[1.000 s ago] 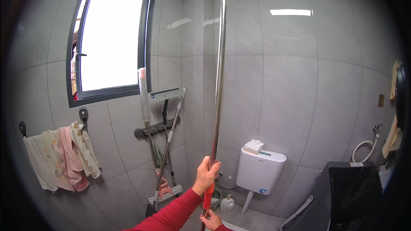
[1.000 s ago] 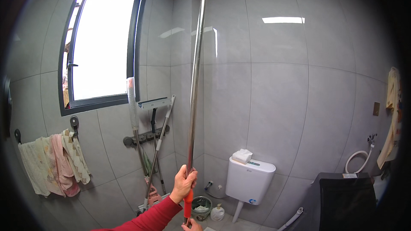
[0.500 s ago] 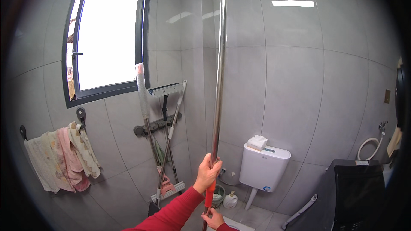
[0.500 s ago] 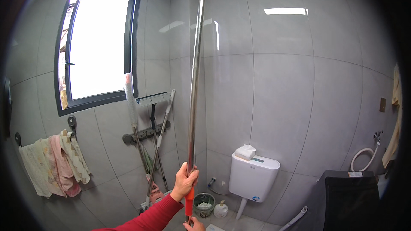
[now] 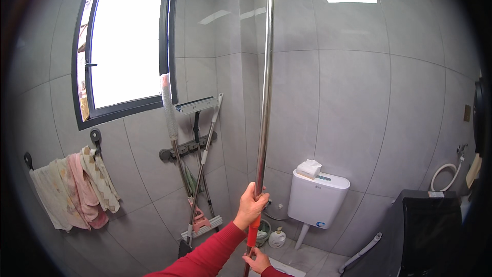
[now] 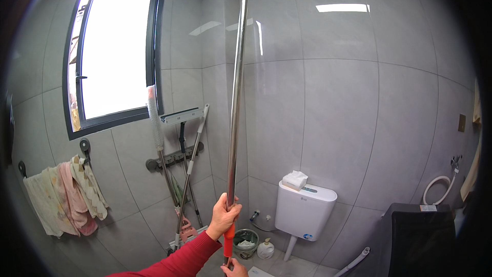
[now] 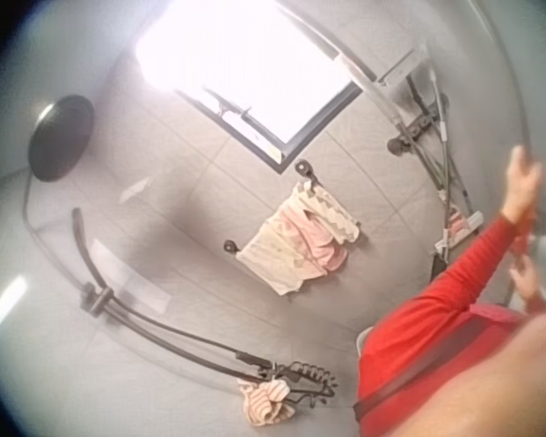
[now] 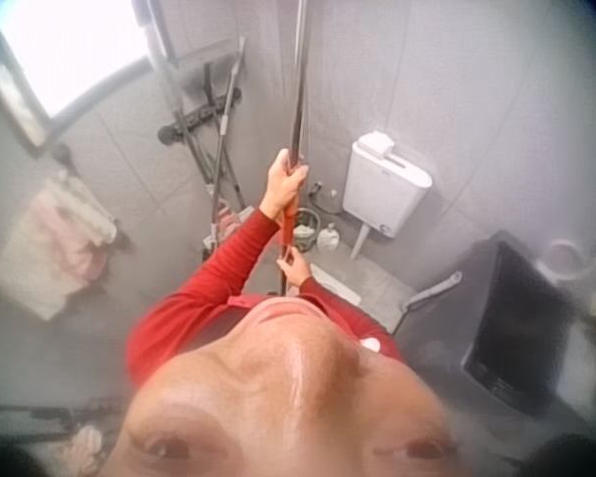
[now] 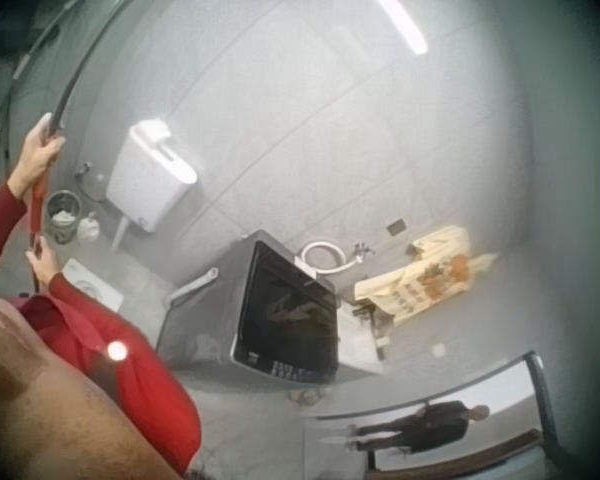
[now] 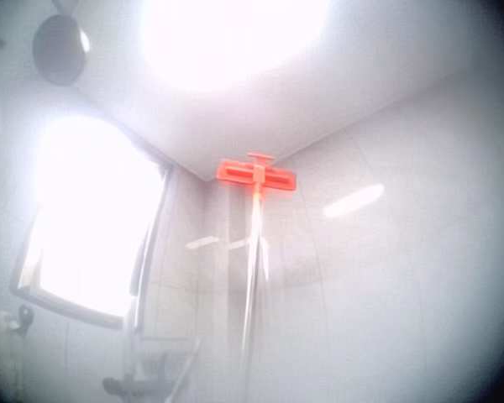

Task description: The person assembles a mop by attaching a red mop head to a metal pole. They then extend the pole to full length and place the assembled mop against the wall next to other cleaning tools.

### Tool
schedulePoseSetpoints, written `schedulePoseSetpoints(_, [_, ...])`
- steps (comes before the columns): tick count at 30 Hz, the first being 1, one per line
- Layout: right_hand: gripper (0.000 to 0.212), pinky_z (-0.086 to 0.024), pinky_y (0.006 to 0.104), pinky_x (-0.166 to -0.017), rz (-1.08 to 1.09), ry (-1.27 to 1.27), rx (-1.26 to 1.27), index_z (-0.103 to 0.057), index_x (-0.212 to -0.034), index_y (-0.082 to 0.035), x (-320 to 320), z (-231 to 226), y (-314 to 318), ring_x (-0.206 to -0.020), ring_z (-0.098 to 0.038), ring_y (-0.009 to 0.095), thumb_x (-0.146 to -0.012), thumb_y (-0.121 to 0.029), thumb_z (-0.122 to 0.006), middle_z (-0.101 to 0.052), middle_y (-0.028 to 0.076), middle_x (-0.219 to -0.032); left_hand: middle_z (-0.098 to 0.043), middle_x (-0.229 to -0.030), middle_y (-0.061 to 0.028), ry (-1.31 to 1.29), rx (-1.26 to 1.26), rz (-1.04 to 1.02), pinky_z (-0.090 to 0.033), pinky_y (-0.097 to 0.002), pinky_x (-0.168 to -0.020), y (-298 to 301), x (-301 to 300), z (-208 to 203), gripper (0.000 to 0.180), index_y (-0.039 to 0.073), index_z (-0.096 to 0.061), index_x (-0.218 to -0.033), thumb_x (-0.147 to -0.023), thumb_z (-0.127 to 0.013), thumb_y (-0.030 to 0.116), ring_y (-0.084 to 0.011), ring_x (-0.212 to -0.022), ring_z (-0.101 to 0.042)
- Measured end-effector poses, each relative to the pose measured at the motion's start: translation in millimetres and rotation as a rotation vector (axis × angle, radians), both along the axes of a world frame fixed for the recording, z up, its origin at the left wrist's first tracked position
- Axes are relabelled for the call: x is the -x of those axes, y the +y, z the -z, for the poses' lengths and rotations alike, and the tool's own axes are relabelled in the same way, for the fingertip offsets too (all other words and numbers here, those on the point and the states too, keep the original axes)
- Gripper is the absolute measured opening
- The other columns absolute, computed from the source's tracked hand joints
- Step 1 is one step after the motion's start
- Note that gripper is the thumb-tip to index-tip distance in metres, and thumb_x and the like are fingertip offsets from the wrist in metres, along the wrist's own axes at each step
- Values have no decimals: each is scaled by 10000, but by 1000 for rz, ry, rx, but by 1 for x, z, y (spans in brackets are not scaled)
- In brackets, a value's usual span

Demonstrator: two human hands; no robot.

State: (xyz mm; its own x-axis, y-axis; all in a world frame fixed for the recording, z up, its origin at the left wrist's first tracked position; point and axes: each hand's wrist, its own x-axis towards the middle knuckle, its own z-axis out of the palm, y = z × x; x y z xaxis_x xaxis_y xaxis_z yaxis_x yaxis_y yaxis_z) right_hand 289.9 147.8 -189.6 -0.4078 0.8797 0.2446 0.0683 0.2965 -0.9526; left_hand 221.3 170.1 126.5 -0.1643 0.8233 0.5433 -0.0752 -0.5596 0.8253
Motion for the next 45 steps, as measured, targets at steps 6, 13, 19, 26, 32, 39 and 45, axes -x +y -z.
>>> schedulePoseSetpoints(6, [330,-488,322,-729,6,-11,9,-525,-1092,-41,0,12,5,-790,-604,174,-806,-136,-658,-628,73,-879,-452,-621,41,6,1,5,-354,-192,-467,0,-4,-1,202,47,-439,-987,-847,-581,16,-37,-517,-428])
schedulePoseSetpoints(13, [348,-491,331,-738,1,-33,19,-547,-1083,-43,-16,-40,-18,-805,-622,192,-788,-179,-675,-651,88,-893,-452,-622,41,6,8,9,-355,-193,-467,-4,-3,1,210,47,-440,-990,-841,-582,9,-35,-517,-428])
schedulePoseSetpoints(19, [376,-497,330,-728,22,-48,-22,-549,-1104,-49,-16,-37,-20,-797,-631,193,-779,-177,-686,-657,93,-886,-443,-617,47,31,3,-4,-352,-196,-478,-7,-1,1,217,42,-450,-966,-823,-611,12,-30,-525,-412])
schedulePoseSetpoints(26, [401,-488,334,-747,21,-93,20,-568,-1072,-45,-18,-46,-25,-816,-628,211,-751,-241,-709,-656,104,-891,-436,-611,52,60,-12,5,-346,-194,-487,-6,3,2,213,43,-443,-930,-824,-626,15,-25,-534,-396])
schedulePoseSetpoints(32, [385,-480,341,-755,15,-158,-40,-593,-998,-48,-21,-64,-27,-827,-627,233,-749,-318,-709,-657,104,-866,-453,-623,32,8,26,84,-355,-195,-453,-9,9,-1,204,55,-435,-924,-839,-616,19,-44,-514,-439])
schedulePoseSetpoints(39, [360,-487,326,-696,-16,-33,-133,-579,-1053,-27,1,-19,-13,-750,-595,177,-759,-187,-712,-637,93,-844,-477,-671,-17,-31,60,155,-374,-223,-443,-4,25,5,207,62,-425,-919,-833,-595,-18,-94,-497,-467])
schedulePoseSetpoints(45, [336,-483,319,-695,20,-62,-173,-580,-1028,-23,11,13,2,-748,-587,172,-764,-187,-709,-628,84,-841,-477,-667,-22,-42,60,189,-375,-227,-447,-2,27,3,204,56,-424,-911,-831,-592,-25,-103,-499,-472])
